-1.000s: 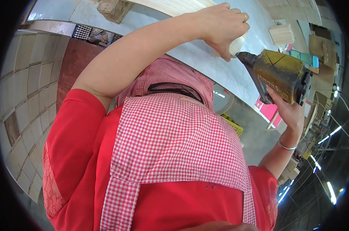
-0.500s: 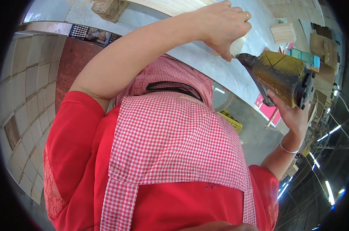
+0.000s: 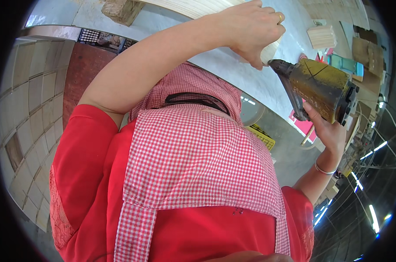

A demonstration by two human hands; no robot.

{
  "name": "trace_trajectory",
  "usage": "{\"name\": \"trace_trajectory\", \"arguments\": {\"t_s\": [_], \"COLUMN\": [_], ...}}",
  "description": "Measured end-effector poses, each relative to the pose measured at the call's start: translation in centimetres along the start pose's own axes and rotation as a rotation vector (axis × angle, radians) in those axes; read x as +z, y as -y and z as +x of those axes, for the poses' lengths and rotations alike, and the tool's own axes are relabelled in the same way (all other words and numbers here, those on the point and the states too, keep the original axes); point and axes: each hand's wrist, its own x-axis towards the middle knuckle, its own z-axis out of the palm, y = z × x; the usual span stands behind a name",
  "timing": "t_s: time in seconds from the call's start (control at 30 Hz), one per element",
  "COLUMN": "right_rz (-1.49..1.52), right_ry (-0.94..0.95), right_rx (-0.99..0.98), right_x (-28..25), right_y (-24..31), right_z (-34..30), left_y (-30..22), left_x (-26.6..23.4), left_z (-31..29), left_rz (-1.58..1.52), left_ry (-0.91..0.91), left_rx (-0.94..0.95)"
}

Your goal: Assembling small wooden boxes using wood glue and a pneumatic nail gun.

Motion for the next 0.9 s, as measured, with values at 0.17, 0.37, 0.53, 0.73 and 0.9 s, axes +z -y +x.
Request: {"name": "trace_trajectory", "arguments": {"t_s": [0.17,0.37,0.53,0.73,0.9], "right_rz": [-0.008,-0.067,-0.086,-0.038,0.025], "right_ry": [0.056,0.047,0.005,-0.092,-0.077], "right_rx": [0.008,-0.085,-0.187,-0.018,-0.015], "right_x": [-0.5,-0.9,-1.7,-1.5,-1.5], "right_y": [-0.3,-1.3,-2.0,-0.1,-0.6], "right_z": [0.3,1.1,2.1,4.6,5.3], "left_y": [0.3,-1.2,0.7,0.8,0.7], "left_x": [0.6,-2.3,3.7,3.8,3.6], "left_z": [0.0,-0.5,-0.2,-0.2,0.0], "left_rz": [0.023,0.148,0.153,0.166,0.146], "left_ry": [-0.036,0.037,-0.132,-0.146,-0.121], "left_rx": [0.007,-0.054,-0.105,-0.095,-0.102]}}
